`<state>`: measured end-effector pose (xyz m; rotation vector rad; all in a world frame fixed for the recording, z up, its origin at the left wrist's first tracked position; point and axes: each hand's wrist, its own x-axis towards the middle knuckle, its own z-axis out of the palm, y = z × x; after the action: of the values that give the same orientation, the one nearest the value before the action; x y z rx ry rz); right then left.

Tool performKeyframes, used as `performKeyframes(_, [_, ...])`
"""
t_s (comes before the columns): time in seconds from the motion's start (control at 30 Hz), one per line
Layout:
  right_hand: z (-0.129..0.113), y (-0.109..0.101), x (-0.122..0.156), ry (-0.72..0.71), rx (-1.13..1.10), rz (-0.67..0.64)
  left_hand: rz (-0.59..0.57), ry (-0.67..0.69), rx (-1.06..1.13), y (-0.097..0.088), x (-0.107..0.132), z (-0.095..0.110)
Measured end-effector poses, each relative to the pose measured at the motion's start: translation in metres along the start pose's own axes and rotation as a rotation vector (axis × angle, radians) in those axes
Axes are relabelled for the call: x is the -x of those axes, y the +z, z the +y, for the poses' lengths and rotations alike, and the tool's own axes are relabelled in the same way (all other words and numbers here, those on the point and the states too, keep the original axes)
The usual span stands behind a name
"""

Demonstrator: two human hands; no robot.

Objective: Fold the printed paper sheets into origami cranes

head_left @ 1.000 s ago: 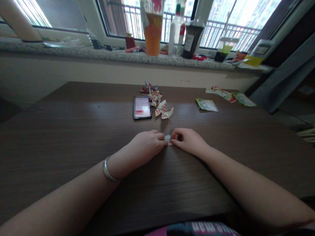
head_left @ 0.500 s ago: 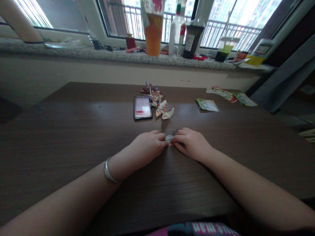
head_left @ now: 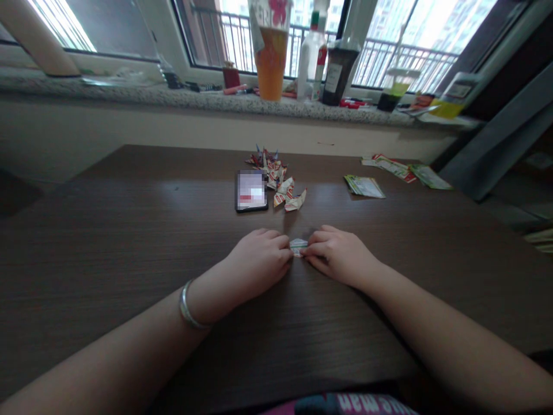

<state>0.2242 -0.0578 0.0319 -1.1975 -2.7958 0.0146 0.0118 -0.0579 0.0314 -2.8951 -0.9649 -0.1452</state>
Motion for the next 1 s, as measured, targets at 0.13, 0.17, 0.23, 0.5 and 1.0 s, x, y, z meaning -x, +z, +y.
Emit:
performKeyframes(0.13, [0.001, 0.000, 0.001, 0.020, -0.025, -0.003, -0.026, -0.004, 0.046, -0.005, 0.002, -0.005])
performKeyframes(0.17, [0.003, 0.000, 0.002, 0.029, -0.049, -0.014, -0.039, 0.002, 0.058, -0.006, 0.003, -0.008])
performKeyframes(0.23, [0.007, 0.000, 0.005, 0.042, -0.111, -0.049, -0.072, 0.009, 0.092, -0.007, 0.005, -0.012])
performKeyframes(0.5, [0.021, -0.001, 0.009, 0.012, -0.323, -0.137, 0.012, 0.084, 0.194, -0.001, 0.006, -0.024])
performKeyframes(1.0, [-0.003, -0.010, 0.010, 0.041, -0.099, 0.061, 0.154, 0.157, -0.022, 0.004, 0.000, -0.011])
